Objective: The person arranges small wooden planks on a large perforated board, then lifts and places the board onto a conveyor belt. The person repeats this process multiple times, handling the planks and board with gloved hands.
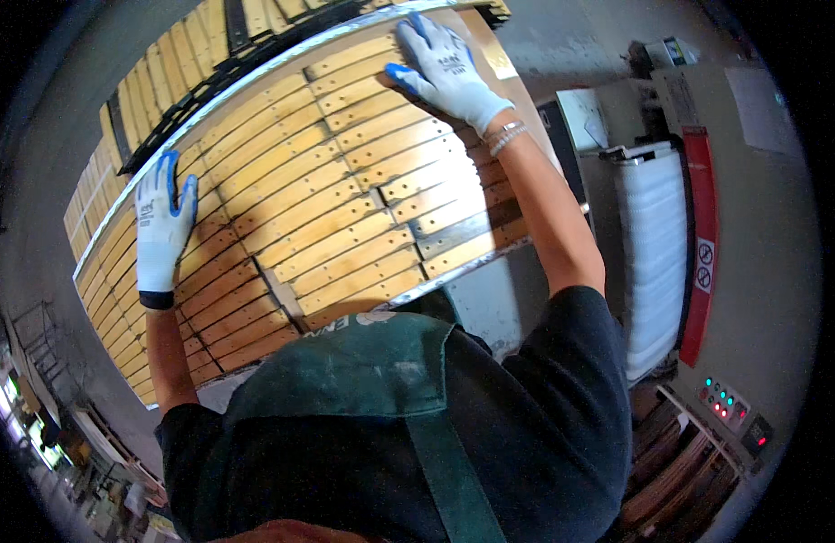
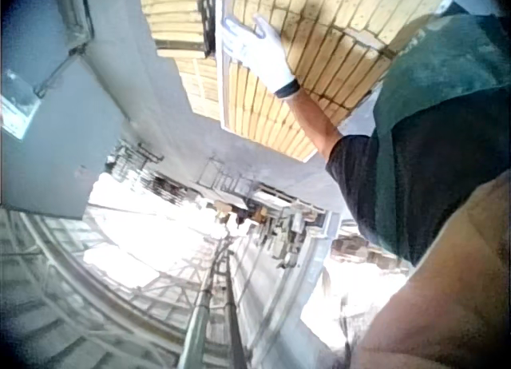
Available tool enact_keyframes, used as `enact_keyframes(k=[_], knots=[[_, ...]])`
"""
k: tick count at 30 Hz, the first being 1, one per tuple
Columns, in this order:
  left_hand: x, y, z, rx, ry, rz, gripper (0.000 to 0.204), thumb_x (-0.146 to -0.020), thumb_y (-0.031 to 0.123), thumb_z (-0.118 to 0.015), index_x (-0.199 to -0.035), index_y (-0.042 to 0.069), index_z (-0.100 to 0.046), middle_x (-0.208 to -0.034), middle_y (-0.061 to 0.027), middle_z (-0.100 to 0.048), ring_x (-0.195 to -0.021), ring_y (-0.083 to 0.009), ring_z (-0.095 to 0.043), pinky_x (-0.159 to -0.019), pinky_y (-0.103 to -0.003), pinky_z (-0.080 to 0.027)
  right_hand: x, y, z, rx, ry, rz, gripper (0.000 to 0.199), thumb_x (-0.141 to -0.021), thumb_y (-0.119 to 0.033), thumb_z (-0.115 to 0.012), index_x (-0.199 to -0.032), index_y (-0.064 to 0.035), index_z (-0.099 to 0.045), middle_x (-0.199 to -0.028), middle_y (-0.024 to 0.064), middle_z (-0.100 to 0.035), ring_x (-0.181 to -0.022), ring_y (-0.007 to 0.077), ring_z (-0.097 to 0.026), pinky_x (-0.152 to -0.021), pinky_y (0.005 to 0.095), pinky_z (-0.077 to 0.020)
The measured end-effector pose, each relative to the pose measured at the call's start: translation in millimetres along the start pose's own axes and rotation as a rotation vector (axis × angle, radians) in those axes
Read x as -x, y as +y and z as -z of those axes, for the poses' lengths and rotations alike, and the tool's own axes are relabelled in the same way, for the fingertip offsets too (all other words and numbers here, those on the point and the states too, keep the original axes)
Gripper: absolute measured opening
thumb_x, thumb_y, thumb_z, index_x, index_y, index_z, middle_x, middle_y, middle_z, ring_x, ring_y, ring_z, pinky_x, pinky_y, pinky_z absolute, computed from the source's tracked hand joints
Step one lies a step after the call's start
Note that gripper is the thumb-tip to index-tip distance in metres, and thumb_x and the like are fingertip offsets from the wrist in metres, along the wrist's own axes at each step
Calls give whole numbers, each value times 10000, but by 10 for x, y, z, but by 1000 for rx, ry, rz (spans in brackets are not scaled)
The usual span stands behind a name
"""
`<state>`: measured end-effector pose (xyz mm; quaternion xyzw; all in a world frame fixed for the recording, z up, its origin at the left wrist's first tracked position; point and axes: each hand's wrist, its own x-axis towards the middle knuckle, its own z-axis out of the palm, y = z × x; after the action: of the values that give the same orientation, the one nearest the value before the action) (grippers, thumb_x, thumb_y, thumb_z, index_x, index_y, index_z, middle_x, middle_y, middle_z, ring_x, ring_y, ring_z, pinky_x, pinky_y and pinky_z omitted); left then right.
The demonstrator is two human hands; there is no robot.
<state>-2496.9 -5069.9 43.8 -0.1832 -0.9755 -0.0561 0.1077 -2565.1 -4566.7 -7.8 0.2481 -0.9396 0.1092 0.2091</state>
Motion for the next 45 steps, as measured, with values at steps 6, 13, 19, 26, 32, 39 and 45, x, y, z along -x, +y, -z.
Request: enact_keyframes(k=[6, 13, 19, 26, 32, 39, 45], knots=[[-212, 327, -75, 116, -27, -71, 568, -1048, 411, -608, -1487, 57, -543, -1486, -206, -556, -1411, -388, -479, -1214, -500, -320, 661, -31, 908, -313, -35, 36, 646, -1054, -408, -601, -1568, -49, -450, -1626, 219, -429, -1504, 421, -393, -1241, 505, -310], [-179, 382, -187, 58, 4, -70, 602, -1047, 368, -619, -1547, 60, -487, -1531, -225, -520, -1436, -408, -450, -1226, -506, -316, 1258, -765, 837, -9, -306, -139, 889, -972, -598, -636, -1618, -54, -358, -1654, 247, -352, -1543, 441, -308, -1269, 562, -207], [-150, 282, -300, 64, 54, -96, 648, -1039, 450, -605, -1554, 78, -479, -1539, -210, -517, -1442, -382, -460, -1250, -501, -284, 1146, -750, 1190, -214, -302, -128, 749, -1012, -421, -619, -1615, -47, -378, -1656, 235, -365, -1534, 419, -333, -1268, 531, -224], [-146, 226, -401, 36, 87, -110, 644, -1039, 468, -606, -1553, 97, -487, -1532, -194, -533, -1436, -377, -467, -1243, -499, -298, 1665, -1287, 1281, 106, -315, -333, 915, -968, -540, -640, -1627, 7, -318, -1671, 270, -309, -1538, 464, -294, -1276, 556, -193], [-129, 282, -288, 82, 159, -139, 600, -1028, 437, -642, -1464, 35, -550, -1428, -235, -600, -1337, -418, -549, -1196, -539, -357, 1732, -1461, 1138, 78, -249, -341, 833, -950, -479, -682, -1575, 2, -413, -1617, 267, -397, -1520, 476, -314, -1262, 586, -199], [528, -429, 184, 90, 208, 63, 622, -1047, 430, -603, -1516, 35, -501, -1559, -238, -485, -1484, -399, -408, -1248, -513, -293, 2438, -1392, 1296, 15, 581, -1125, 422, -1031, -232, -712, -1288, 87, -612, -1231, 230, -663, -1028, 287, -663, -942, 431, -573], [1898, -2804, 492, -97, 271, 737, 519, -1062, 438, -551, -1407, 55, -603, -1436, -217, -610, -1379, -396, -533, -1161, -498, -411, 2805, -1394, 1039, -996, 650, -1577, 742, -1070, -591, -507, -1524, -4, -530, -1371, 138, -650, -1146, 280, -644, -1040, 456, -507]])
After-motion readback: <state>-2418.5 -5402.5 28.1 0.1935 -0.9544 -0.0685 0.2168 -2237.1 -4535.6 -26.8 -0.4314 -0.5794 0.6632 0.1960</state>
